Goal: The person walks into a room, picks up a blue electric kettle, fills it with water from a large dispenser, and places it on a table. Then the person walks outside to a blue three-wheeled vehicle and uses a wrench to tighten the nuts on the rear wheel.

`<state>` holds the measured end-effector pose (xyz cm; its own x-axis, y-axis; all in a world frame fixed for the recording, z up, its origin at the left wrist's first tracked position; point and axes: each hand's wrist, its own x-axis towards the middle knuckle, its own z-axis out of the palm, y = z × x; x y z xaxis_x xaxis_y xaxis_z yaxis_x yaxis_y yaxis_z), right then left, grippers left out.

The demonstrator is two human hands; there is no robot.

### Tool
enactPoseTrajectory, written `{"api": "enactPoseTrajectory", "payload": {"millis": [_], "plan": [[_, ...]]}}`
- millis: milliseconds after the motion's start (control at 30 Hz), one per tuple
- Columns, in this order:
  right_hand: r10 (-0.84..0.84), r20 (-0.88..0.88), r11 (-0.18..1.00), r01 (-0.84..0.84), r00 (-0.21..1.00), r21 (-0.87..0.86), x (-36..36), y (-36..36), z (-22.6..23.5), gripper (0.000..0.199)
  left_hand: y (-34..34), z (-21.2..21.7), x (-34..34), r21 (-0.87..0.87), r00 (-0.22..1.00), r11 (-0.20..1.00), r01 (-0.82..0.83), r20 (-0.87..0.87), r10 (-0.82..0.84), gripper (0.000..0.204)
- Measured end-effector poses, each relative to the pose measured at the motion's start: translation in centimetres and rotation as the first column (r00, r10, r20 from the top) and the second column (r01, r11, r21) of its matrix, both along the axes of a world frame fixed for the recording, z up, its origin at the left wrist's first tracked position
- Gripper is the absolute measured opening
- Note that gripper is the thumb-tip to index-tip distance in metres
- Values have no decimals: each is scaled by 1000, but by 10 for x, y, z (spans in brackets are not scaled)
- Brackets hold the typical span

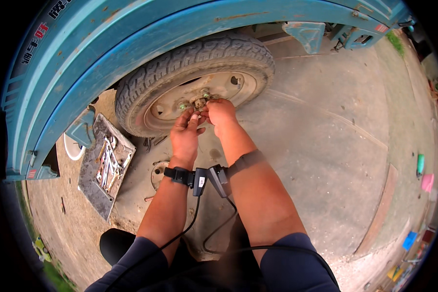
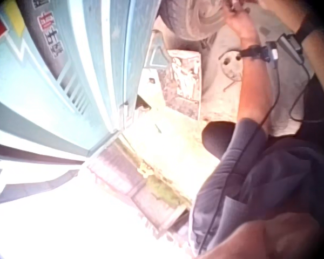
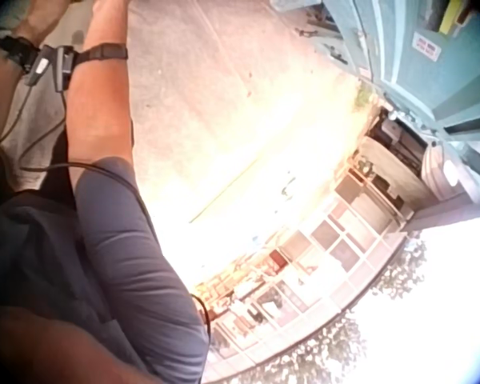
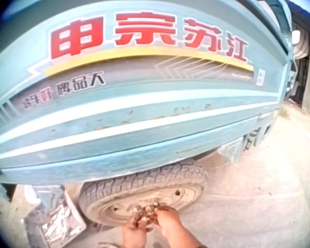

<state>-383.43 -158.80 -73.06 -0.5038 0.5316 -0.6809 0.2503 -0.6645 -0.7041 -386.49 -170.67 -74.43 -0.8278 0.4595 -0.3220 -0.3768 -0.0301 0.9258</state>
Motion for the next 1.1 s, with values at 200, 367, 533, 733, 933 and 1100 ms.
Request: {"api": "enactPoseTrajectory", "payload": {"millis": [200,367,533,733,933,1100], "plan": [[47,31,998,-48,998,27,-6,-8,2,13,-15,-4,-2,11,998,1000,14,-61,-13,37],[42,47,996,-46,998,75,-2,3,-5,13,-58,-15,-3,-324,909,912,250,-246,-336,31],[64,60,994,-69,996,82,-5,-4,-4,14,-151,-4,-40,-734,320,360,576,-203,-925,23],[0,34,996,-3,999,88,0,-1,-10,17,-271,24,-119,-547,394,143,825,374,-839,19],[-29,70,985,17,997,172,-6,-9,-2,14,-344,-13,-179,-725,914,602,334,93,-395,25],[-40,89,972,18,995,235,-2,-8,-8,18,-317,-62,-189,-848,841,507,156,-155,-518,37]]}}
